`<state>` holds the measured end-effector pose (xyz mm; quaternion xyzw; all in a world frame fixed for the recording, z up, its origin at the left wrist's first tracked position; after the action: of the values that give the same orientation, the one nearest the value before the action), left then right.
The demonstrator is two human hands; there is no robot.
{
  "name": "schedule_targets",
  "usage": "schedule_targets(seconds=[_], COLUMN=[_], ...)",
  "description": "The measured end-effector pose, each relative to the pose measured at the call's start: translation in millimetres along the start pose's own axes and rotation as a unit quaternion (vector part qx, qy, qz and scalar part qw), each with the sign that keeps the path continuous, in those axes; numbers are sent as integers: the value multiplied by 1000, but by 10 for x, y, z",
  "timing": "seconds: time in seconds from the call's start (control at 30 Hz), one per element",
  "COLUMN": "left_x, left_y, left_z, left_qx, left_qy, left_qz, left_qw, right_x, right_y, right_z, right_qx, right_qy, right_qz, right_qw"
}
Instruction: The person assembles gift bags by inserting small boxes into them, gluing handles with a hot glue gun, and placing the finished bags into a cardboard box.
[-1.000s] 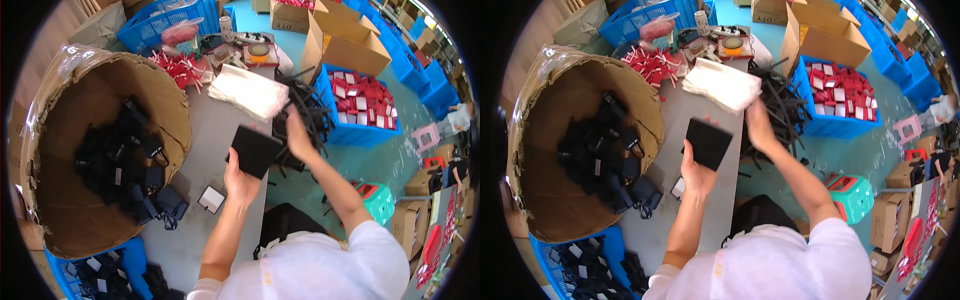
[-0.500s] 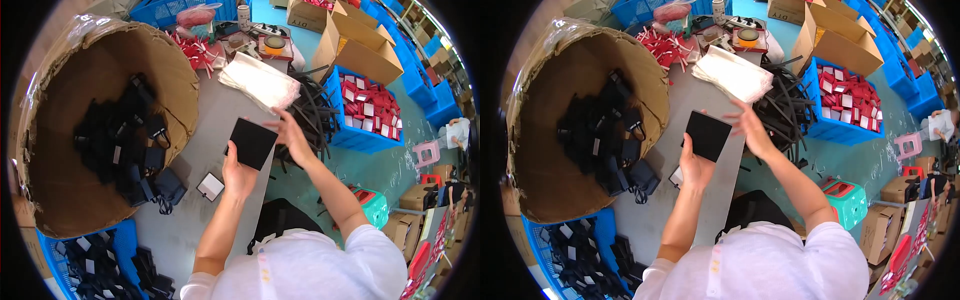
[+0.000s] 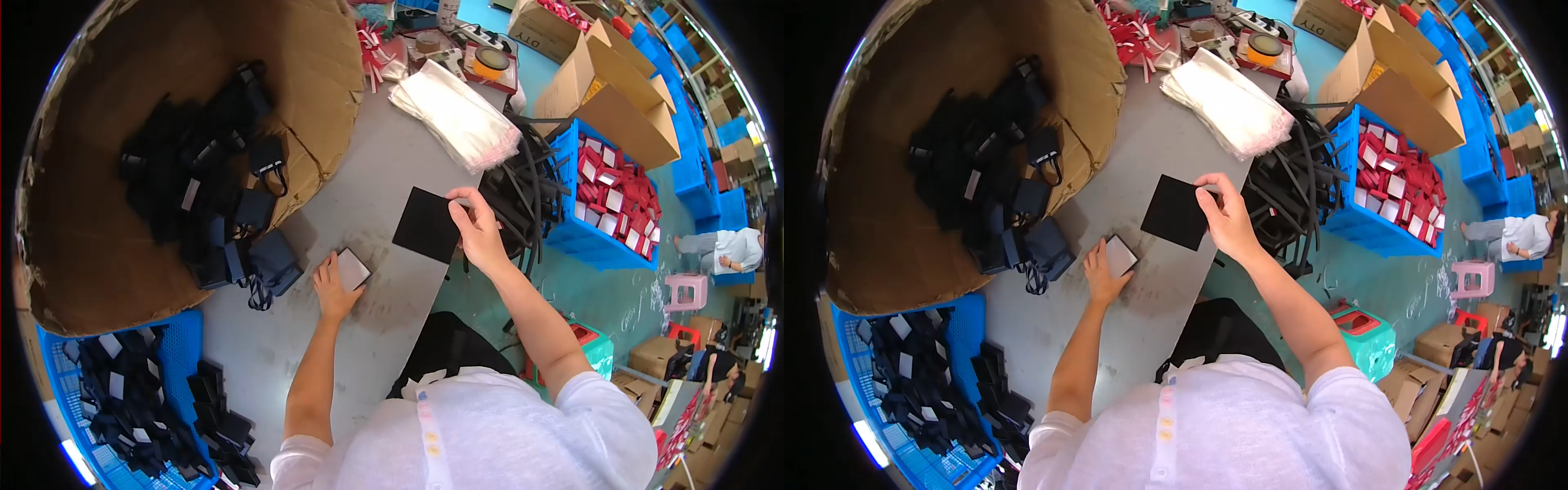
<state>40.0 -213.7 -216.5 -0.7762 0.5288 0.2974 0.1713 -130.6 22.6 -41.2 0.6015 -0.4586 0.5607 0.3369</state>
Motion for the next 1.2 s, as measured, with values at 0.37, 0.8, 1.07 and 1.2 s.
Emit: schedule_targets(seconds=[0.37,0.8,1.07,1.2], left_x=[-1957,-1402,44,251], left_y=[-115,-1058,-2740,-3247], left_z=[-1483,-1882,-1253,-1073], left_qx=[11,-198,-267,-237], left_qy=[-290,-88,61,121], left_qz=[121,-32,-253,-353], left_qw=[949,976,928,897], right_x=[794,186,-408,-643], right_y=[-252,-839,-313,153], right_z=[864,2333,3500,4224], right_qx=[206,439,300,370], right_qy=[-148,-135,-410,-585], right_qz=[-173,-140,-467,-449], right_qw=[952,877,724,565])
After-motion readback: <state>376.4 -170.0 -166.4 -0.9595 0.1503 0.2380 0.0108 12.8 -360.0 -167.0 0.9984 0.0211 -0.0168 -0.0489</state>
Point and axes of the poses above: each hand's wrist, its own y-axis towards the middle knuckle, its own z-axis out of the palm, x = y × z, the point moved 9 cm from there along y, towards the middle knuckle, and after that the axes turned 11 degrees about -y, right-handed, at the moved point
